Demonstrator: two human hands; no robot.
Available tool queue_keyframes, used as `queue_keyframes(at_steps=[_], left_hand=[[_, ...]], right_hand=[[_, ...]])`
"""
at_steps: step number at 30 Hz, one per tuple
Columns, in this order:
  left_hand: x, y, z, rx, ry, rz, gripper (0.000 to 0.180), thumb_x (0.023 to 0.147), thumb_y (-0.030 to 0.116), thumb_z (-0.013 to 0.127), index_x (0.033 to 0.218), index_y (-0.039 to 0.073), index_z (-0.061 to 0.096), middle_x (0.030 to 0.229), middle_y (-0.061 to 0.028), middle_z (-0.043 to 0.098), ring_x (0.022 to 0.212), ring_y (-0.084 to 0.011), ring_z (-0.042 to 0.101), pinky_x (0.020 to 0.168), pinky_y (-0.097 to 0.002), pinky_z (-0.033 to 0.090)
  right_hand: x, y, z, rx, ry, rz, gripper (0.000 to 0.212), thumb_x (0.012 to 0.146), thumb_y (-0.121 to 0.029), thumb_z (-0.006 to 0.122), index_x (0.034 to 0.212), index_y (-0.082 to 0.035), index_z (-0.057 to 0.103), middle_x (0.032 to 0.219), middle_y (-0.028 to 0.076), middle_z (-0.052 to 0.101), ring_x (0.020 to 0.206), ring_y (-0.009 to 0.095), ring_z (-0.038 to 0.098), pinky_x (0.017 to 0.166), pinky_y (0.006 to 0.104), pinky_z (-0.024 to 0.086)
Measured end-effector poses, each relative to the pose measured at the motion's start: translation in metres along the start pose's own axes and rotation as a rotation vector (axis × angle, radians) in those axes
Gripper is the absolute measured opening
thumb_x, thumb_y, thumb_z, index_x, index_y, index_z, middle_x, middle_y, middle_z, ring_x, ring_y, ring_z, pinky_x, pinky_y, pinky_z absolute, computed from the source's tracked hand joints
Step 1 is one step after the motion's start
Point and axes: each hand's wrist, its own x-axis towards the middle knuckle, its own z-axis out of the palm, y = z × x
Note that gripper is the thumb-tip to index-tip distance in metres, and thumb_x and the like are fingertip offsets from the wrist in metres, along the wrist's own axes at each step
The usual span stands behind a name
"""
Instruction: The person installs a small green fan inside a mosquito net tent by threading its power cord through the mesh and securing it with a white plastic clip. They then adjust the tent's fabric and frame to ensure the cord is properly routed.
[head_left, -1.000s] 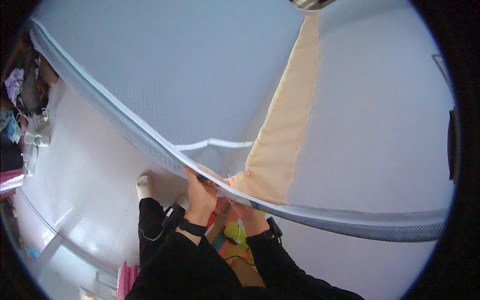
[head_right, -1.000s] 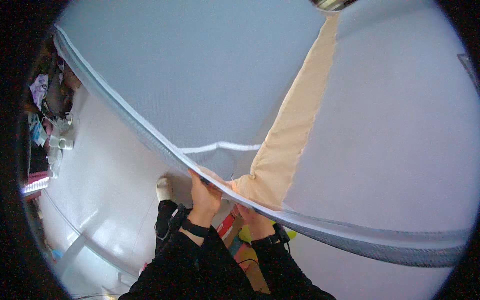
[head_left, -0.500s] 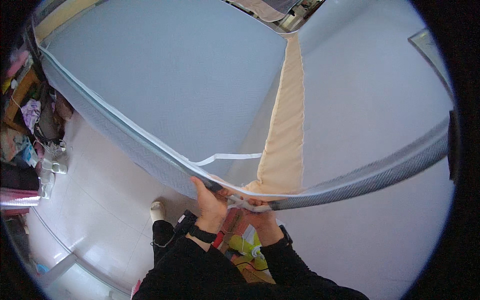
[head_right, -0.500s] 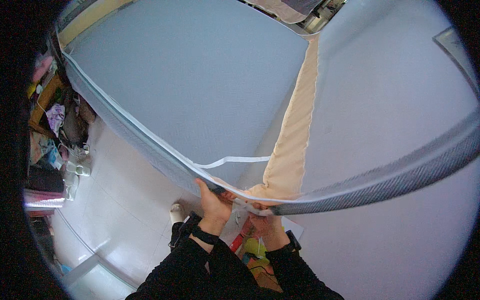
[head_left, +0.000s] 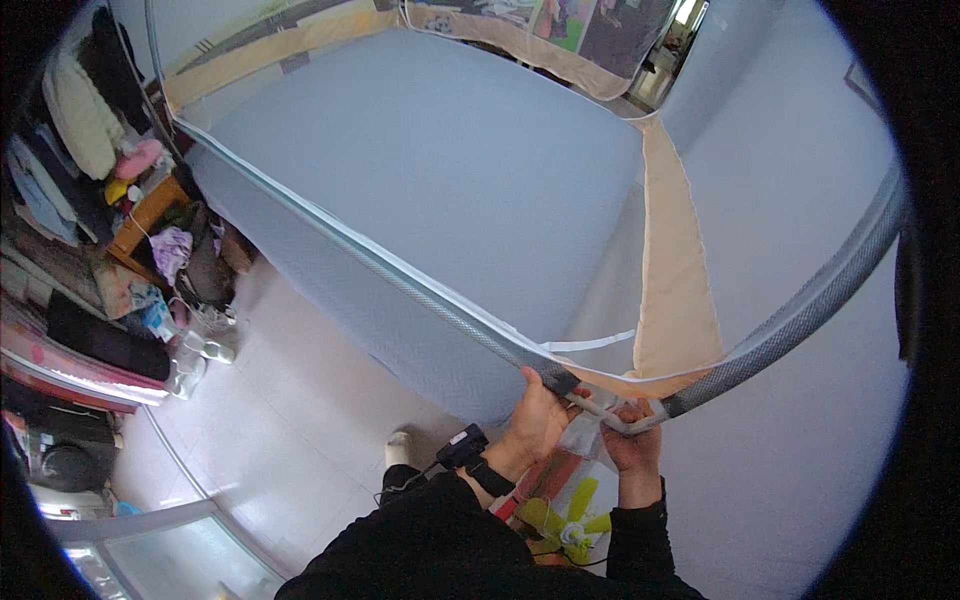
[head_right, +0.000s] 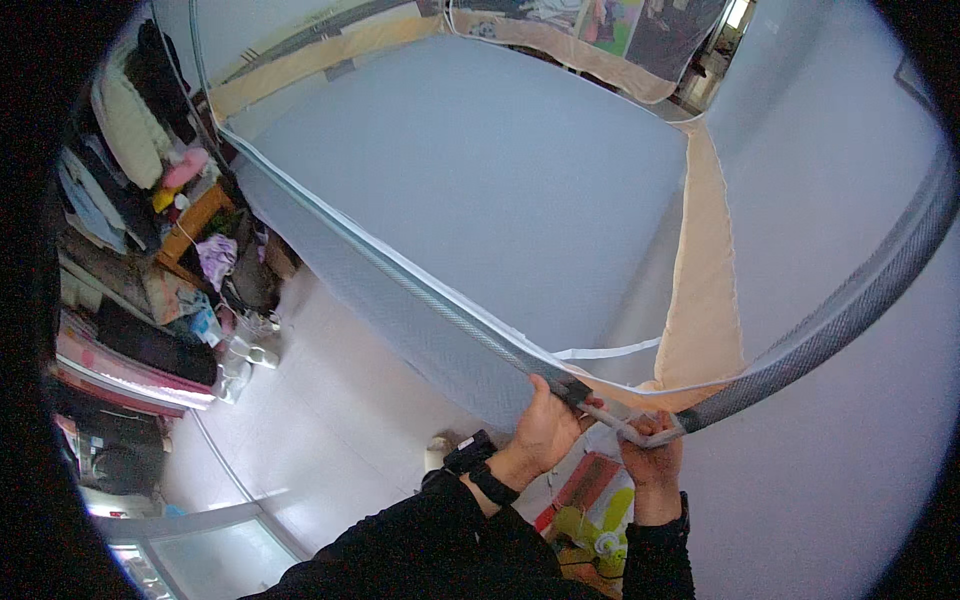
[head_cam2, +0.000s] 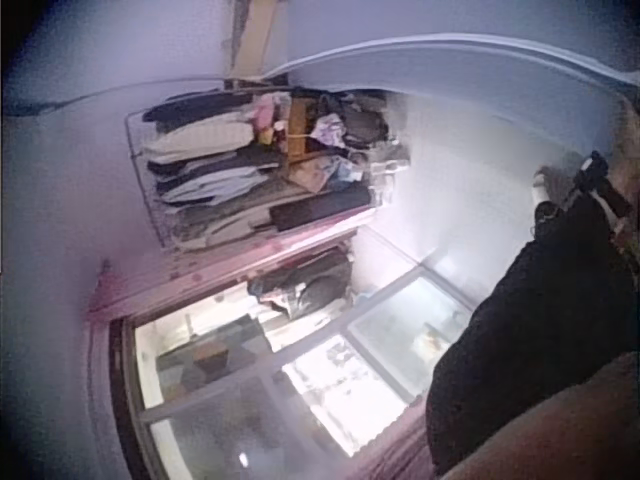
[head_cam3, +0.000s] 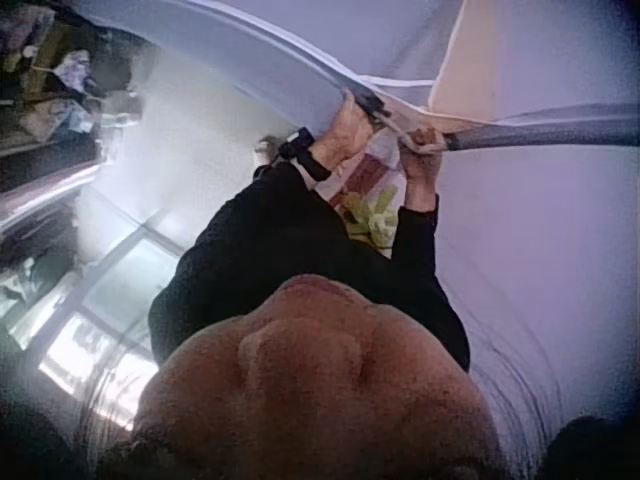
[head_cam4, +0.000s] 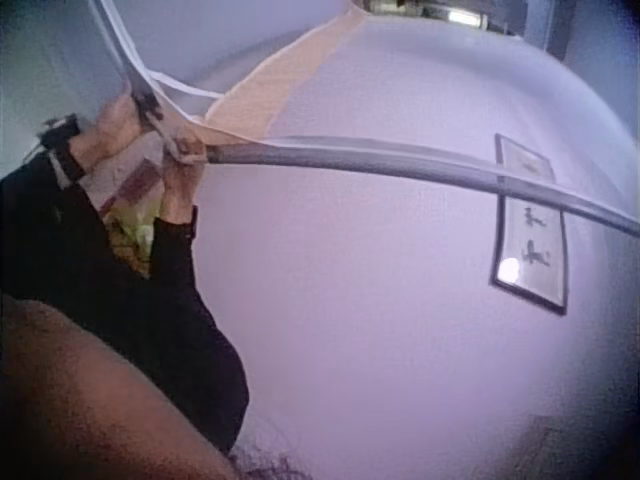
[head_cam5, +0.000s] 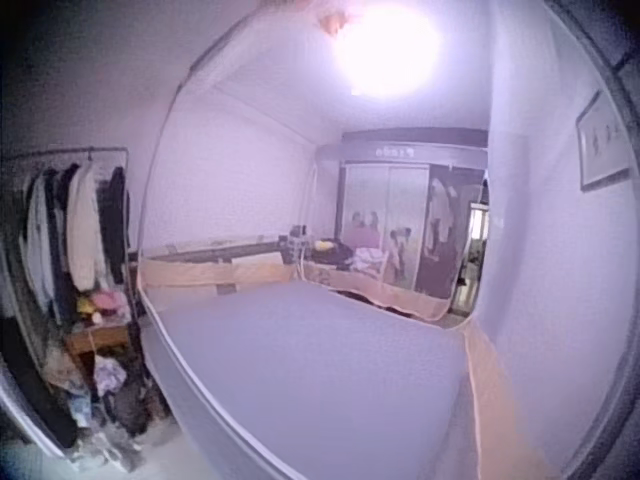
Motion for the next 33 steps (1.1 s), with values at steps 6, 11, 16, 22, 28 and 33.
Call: queue_keyframes(at_steps=[6, 11, 16, 22, 28, 33], left_hand=[[0.004, 0.006, 0.007, 0.126, -0.165, -0.038, 0.07, 0.095, 0.059, 0.01, 0.122, 0.003, 0.042, 0.11, -0.0133, 0.052, 0.112, -0.0267, 0.05, 0.106, -0.0431, 0.036], [0.007, 0.007, 0.012, 0.154, -0.116, -0.074, 0.075, 0.094, 0.061, 0.01, 0.127, 0.001, 0.039, 0.116, -0.0155, 0.053, 0.114, -0.0265, 0.05, 0.106, -0.0415, 0.037], [0.003, 0.015, 0.029, 0.135, -0.031, -0.049, 0.076, 0.095, 0.06, 0.011, 0.123, -0.003, 0.042, 0.11, -0.0171, 0.054, 0.108, -0.0285, 0.052, 0.104, -0.0419, 0.039], [0.017, 0.024, 0.029, -0.067, 0.198, 0.006, 0.06, 0.097, 0.058, 0.023, 0.111, 0.005, 0.046, 0.097, -0.0105, 0.048, 0.083, -0.0235, 0.046, 0.089, -0.0446, 0.044], [0.034, 0.037, 0.003, -0.182, 0.34, -0.022, 0.052, 0.092, 0.06, 0.042, 0.094, 0.009, 0.044, 0.084, -0.0058, 0.04, 0.071, -0.0195, 0.036, 0.07, -0.0354, 0.04], [0.033, 0.043, 0.0, -0.261, 0.335, -0.08, 0.047, 0.095, 0.054, 0.042, 0.098, 0.008, 0.047, 0.09, -0.0086, 0.046, 0.072, -0.0224, 0.041, 0.067, -0.0375, 0.042]], right_hand=[[-0.006, -0.008, 0.016, 0.014, -0.145, -0.072, 0.022, 0.098, -0.03, 0.047, 0.095, -0.01, 0.053, 0.061, -0.001, 0.047, 0.056, 0.014, 0.048, 0.059, 0.0334, 0.043], [-0.005, -0.013, 0.015, -0.061, -0.189, -0.067, 0.021, 0.1, -0.029, 0.041, 0.104, -0.012, 0.052, 0.062, 0.0, 0.047, 0.056, 0.014, 0.049, 0.07, 0.0355, 0.048], [-0.003, -0.013, 0.024, -0.054, -0.087, -0.037, 0.016, 0.099, -0.026, 0.043, 0.104, -0.012, 0.05, 0.065, 0.0, 0.047, 0.056, 0.015, 0.051, 0.074, 0.0389, 0.049], [0.005, 0.004, 0.027, -0.063, -0.052, 0.03, 0.014, 0.098, -0.021, 0.043, 0.099, -0.012, 0.053, 0.073, 0.0, 0.052, 0.059, 0.015, 0.053, 0.073, 0.0396, 0.049], [0.031, 0.022, 0.015, -0.187, 0.116, 0.085, 0.021, 0.098, -0.028, 0.04, 0.09, -0.015, 0.054, 0.06, -0.001, 0.052, 0.058, 0.016, 0.055, 0.069, 0.0367, 0.05], [0.045, 0.016, -0.01, -0.131, 0.128, 0.103, 0.017, 0.087, -0.027, 0.056, 0.092, -0.011, 0.052, 0.073, 0.004, 0.048, 0.071, 0.023, 0.051, 0.076, 0.0427, 0.047]])
